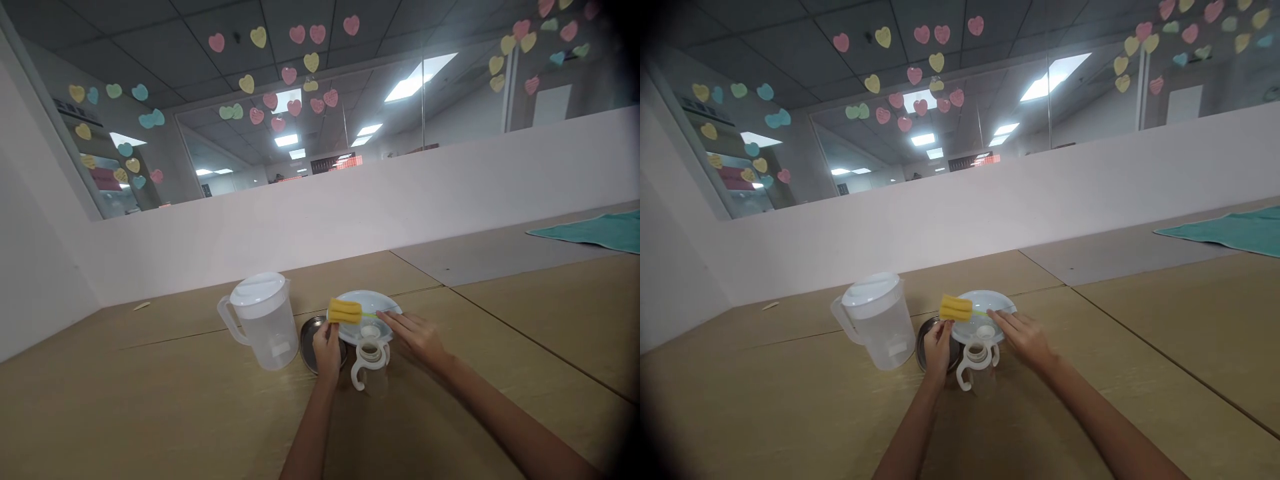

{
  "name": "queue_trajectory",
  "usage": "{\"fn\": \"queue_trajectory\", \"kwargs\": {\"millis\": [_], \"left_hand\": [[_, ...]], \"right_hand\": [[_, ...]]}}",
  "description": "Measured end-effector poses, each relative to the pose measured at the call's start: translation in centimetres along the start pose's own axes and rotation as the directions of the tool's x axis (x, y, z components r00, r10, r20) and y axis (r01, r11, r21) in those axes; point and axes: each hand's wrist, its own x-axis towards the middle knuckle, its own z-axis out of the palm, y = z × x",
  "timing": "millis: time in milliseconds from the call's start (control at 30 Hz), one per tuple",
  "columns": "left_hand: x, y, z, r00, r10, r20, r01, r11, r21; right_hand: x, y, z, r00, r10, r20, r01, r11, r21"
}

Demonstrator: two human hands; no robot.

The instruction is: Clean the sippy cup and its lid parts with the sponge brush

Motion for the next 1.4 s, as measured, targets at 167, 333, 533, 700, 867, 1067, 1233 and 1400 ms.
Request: {"fn": "queue_trajectory", "kwargs": {"millis": [167, 333, 533, 700, 867, 1067, 1233, 1400], "left_hand": [[0.0, 0.0, 0.0, 0.997, 0.033, 0.074, -0.033, 0.999, 0.006], [0.1, 0.0, 0.1, 0.998, 0.037, 0.054, -0.033, 0.997, -0.068], [0.2, 0.4, 0.2, 0.999, 0.02, 0.03, -0.015, 0.986, -0.168], [0.2, 0.8, 0.1, 1.0, -0.015, -0.027, 0.008, 0.975, -0.222], [0.3, 0.9, 0.0, 0.999, -0.003, -0.045, -0.005, 0.984, -0.178], [0.7, 2.3, -1.5, 0.97, 0.024, -0.242, -0.045, 0.996, -0.082], [1.4, 2.3, -2.8, 0.95, 0.071, -0.305, -0.073, 0.997, 0.007], [1.9, 0.8, -3.6, 0.973, 0.101, -0.209, -0.035, 0.955, 0.295]], "right_hand": [[0.1, 0.1, -0.5, 0.971, 0.141, 0.194, -0.135, 0.99, -0.043], [0.1, 0.4, -0.1, 0.924, 0.333, 0.187, -0.321, 0.943, -0.09], [0.0, -0.1, 0.2, 0.941, 0.274, 0.198, -0.275, 0.961, -0.024], [0.0, 0.1, 0.0, 0.943, 0.23, 0.242, -0.243, 0.97, 0.026], [0.2, 0.6, -0.5, 0.909, 0.266, 0.319, -0.264, 0.963, -0.051], [0.3, 0.5, -0.4, 0.913, 0.354, 0.204, -0.333, 0.934, -0.131], [0.2, 0.7, -0.1, 0.868, 0.478, 0.137, -0.453, 0.873, -0.179], [0.1, 0.8, 0.2, 0.821, 0.55, 0.157, -0.519, 0.831, -0.201]]}}
